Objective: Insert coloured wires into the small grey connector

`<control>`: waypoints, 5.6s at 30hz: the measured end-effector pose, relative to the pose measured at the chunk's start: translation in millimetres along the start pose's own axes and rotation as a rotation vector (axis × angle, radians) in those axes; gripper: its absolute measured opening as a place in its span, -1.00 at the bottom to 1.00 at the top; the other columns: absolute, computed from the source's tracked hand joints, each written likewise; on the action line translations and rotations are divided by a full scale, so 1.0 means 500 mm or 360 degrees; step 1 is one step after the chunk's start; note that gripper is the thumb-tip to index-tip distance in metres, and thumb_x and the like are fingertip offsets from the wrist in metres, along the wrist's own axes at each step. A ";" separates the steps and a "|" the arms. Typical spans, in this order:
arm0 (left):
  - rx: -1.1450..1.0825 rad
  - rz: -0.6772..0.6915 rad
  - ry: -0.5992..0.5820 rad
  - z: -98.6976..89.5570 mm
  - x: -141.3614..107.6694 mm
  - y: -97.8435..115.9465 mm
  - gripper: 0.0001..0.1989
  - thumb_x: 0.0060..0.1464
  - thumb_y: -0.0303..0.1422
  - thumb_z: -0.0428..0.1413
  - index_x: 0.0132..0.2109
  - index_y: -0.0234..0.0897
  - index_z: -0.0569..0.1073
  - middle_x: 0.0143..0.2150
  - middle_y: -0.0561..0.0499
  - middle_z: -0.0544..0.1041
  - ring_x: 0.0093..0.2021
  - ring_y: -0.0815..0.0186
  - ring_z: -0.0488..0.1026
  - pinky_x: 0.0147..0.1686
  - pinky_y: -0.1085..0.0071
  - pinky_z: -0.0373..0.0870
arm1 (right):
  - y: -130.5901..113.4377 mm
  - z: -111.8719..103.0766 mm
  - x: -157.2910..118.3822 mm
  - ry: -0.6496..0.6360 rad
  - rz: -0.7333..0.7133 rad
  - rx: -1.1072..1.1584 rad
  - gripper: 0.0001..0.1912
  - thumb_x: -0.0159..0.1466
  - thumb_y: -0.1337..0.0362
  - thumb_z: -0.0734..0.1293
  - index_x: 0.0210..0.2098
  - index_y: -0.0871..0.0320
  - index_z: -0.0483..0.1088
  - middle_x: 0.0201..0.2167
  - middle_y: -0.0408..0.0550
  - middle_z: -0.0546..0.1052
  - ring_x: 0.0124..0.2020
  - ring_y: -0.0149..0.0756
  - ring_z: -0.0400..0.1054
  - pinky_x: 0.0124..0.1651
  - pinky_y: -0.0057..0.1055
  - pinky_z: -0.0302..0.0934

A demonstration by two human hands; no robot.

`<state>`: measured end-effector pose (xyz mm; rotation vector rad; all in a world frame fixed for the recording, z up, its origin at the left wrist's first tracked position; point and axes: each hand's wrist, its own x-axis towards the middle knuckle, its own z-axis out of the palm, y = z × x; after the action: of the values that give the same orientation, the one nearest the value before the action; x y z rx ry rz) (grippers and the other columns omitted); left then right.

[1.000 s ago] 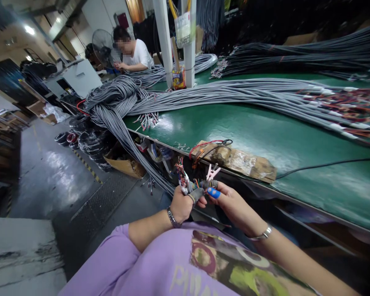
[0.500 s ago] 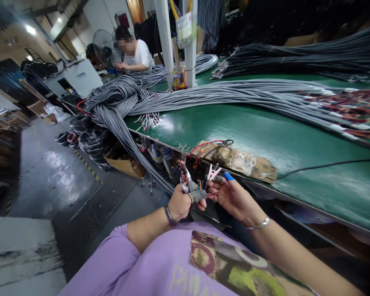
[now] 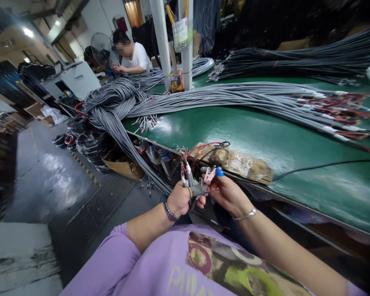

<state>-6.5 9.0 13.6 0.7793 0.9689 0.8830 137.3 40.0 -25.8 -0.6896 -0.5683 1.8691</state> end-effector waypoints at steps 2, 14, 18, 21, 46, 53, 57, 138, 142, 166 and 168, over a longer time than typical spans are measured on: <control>-0.0016 0.0006 0.0020 0.001 0.002 -0.003 -0.54 -0.40 -0.09 0.35 -0.53 -0.40 0.41 -0.69 0.04 0.40 -0.71 0.44 0.30 -0.69 0.49 0.27 | 0.001 0.000 0.001 0.0017 -0.0049 -0.0042 -0.62 0.13 -0.09 0.40 -0.35 0.11 0.48 -0.48 -0.09 0.53 -0.45 -0.28 0.40 -0.35 -0.34 0.31; -0.0011 0.0021 0.0069 -0.001 0.004 -0.016 -0.54 -0.39 -0.09 0.36 -0.53 -0.40 0.41 -0.69 0.02 0.40 -0.71 0.44 0.31 -0.70 0.50 0.29 | 0.007 -0.002 0.001 0.0026 0.0004 0.0030 -0.60 0.12 -0.11 0.39 -0.31 0.10 0.48 -0.39 -0.06 0.57 -0.35 -0.24 0.43 -0.29 -0.31 0.32; -0.0003 0.0082 0.0113 -0.001 -0.002 -0.019 -0.53 -0.37 -0.06 0.36 -0.53 -0.40 0.41 -0.68 0.03 0.41 -0.71 0.43 0.31 -0.68 0.49 0.31 | 0.007 -0.003 -0.007 0.0008 0.0100 0.0164 -0.62 0.15 -0.11 0.36 -0.32 0.08 0.48 -0.38 -0.10 0.57 -0.37 -0.30 0.42 -0.30 -0.36 0.31; 0.0021 0.0142 0.0094 -0.002 -0.010 -0.023 -0.53 -0.33 -0.06 0.35 -0.56 -0.40 0.40 -0.68 0.02 0.41 -0.71 0.43 0.31 -0.69 0.49 0.30 | 0.007 -0.012 -0.016 -0.0062 0.0184 0.0165 -0.58 0.17 -0.15 0.32 -0.29 0.08 0.48 -0.37 -0.07 0.55 -0.39 -0.30 0.40 -0.34 -0.37 0.30; 0.0513 0.0078 -0.0158 -0.023 -0.034 -0.046 -0.56 -0.27 -0.05 0.33 -0.52 -0.37 0.44 -0.62 0.00 0.46 -0.61 0.38 0.39 -0.49 0.42 0.41 | -0.014 0.040 -0.102 -0.0279 -0.0109 -0.1098 -0.70 0.13 0.01 0.41 -0.47 0.13 0.45 -0.60 -0.11 0.50 -0.56 -0.31 0.34 -0.41 -0.37 0.24; 0.0617 -0.0025 -0.0163 -0.038 -0.027 -0.040 -0.56 -0.31 -0.06 0.35 -0.52 -0.38 0.45 -0.61 -0.02 0.48 -0.59 0.36 0.43 -0.52 0.44 0.41 | -0.006 0.011 -0.095 -0.0198 -0.0262 -0.1190 -0.71 0.12 0.00 0.42 -0.42 0.11 0.51 -0.53 -0.08 0.51 -0.47 -0.30 0.35 -0.34 -0.36 0.30; 0.0500 0.0139 0.0087 -0.036 -0.023 -0.048 -0.53 -0.21 -0.01 0.29 -0.53 -0.40 0.45 -0.58 -0.08 0.50 -0.60 0.35 0.44 -0.55 0.46 0.39 | 0.007 -0.016 -0.094 0.0096 -0.0062 -0.0876 -0.60 0.04 -0.05 0.46 -0.32 0.15 0.50 -0.38 -0.03 0.52 -0.42 -0.33 0.35 -0.34 -0.37 0.31; 0.0267 0.0203 0.0045 -0.049 -0.022 -0.076 -0.57 -0.19 -0.06 0.30 -0.52 -0.43 0.47 -0.64 -0.02 0.45 -0.68 0.41 0.35 -0.63 0.48 0.33 | 0.013 0.051 -0.077 -0.0031 0.0042 -0.0889 -0.68 0.04 0.05 0.48 -0.46 0.17 0.41 -0.65 -0.14 0.45 -0.60 -0.38 0.28 -0.45 -0.40 0.07; 0.0296 0.0207 0.0067 -0.049 -0.021 -0.079 -0.56 -0.18 -0.06 0.29 -0.53 -0.41 0.45 -0.65 -0.02 0.45 -0.69 0.41 0.34 -0.63 0.48 0.32 | 0.017 0.050 -0.078 -0.0037 0.0032 -0.0860 -0.69 0.02 0.06 0.48 -0.48 0.16 0.40 -0.65 -0.16 0.44 -0.60 -0.38 0.28 -0.44 -0.39 0.09; 0.0201 0.0279 0.0236 -0.041 -0.028 -0.068 -0.58 -0.18 -0.08 0.29 -0.55 -0.41 0.45 -0.65 -0.01 0.43 -0.67 0.41 0.35 -0.60 0.46 0.33 | 0.037 0.017 -0.076 0.0197 -0.0017 -0.0772 -0.66 -0.06 0.06 0.53 -0.50 0.18 0.44 -0.56 -0.15 0.41 -0.54 -0.43 0.16 -0.45 -0.42 0.07; 0.0205 0.0281 0.0251 -0.040 -0.029 -0.067 -0.57 -0.18 -0.07 0.29 -0.56 -0.41 0.45 -0.65 -0.01 0.43 -0.67 0.41 0.35 -0.59 0.46 0.34 | 0.037 0.016 -0.076 0.0230 -0.0013 -0.0744 -0.67 -0.06 0.07 0.52 -0.50 0.17 0.44 -0.57 -0.17 0.39 -0.55 -0.44 0.14 -0.45 -0.43 0.07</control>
<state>-20.2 -15.3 -17.2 0.9262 1.1162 1.0545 131.8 -2.8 -24.3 -1.1141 -0.9234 1.6727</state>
